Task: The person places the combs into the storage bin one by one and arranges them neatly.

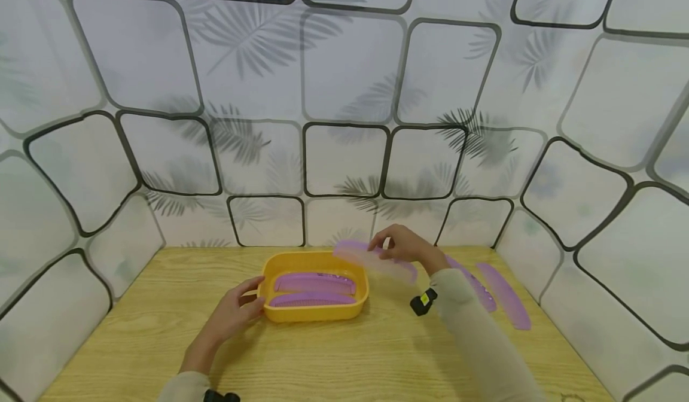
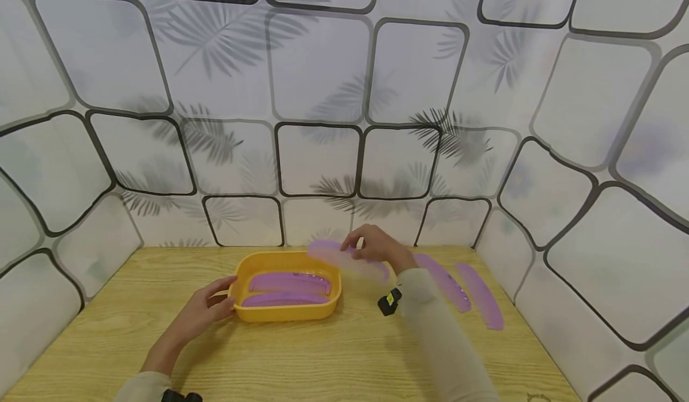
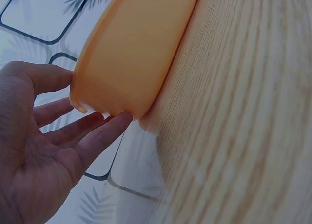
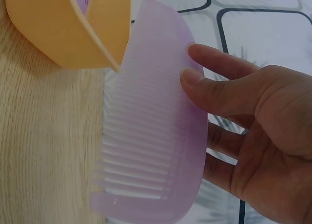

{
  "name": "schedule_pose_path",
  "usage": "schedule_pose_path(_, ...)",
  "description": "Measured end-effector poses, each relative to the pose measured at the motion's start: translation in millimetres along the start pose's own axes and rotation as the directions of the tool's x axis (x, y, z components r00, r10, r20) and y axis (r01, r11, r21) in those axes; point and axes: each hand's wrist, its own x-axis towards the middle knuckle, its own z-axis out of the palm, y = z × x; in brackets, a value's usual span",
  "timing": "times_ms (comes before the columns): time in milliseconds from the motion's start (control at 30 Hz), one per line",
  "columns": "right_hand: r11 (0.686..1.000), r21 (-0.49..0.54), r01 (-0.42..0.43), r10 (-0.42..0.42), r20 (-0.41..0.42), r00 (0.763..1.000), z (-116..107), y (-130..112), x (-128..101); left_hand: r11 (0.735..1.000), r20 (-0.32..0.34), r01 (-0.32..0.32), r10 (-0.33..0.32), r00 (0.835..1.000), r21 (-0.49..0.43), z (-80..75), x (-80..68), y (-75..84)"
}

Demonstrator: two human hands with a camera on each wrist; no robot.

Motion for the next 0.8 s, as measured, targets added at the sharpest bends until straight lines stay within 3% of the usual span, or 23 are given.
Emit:
schedule_pose_path(333,0.999,-0.008,0.047,-0.047,0.013,0.999,6.3,-6.5,8.0,1.000,-0.006,0.007,-0.007,1.000,0.006,-0.1,0.3,-0.1)
schedule_pose_path(800,0.999,-0.017,0.043,-0.042,0.032,0.999,12.6,-16.4,17.9,1.000,-0.006,0.012,-0.012,1.000,0.005,0.5,-0.3,1.1)
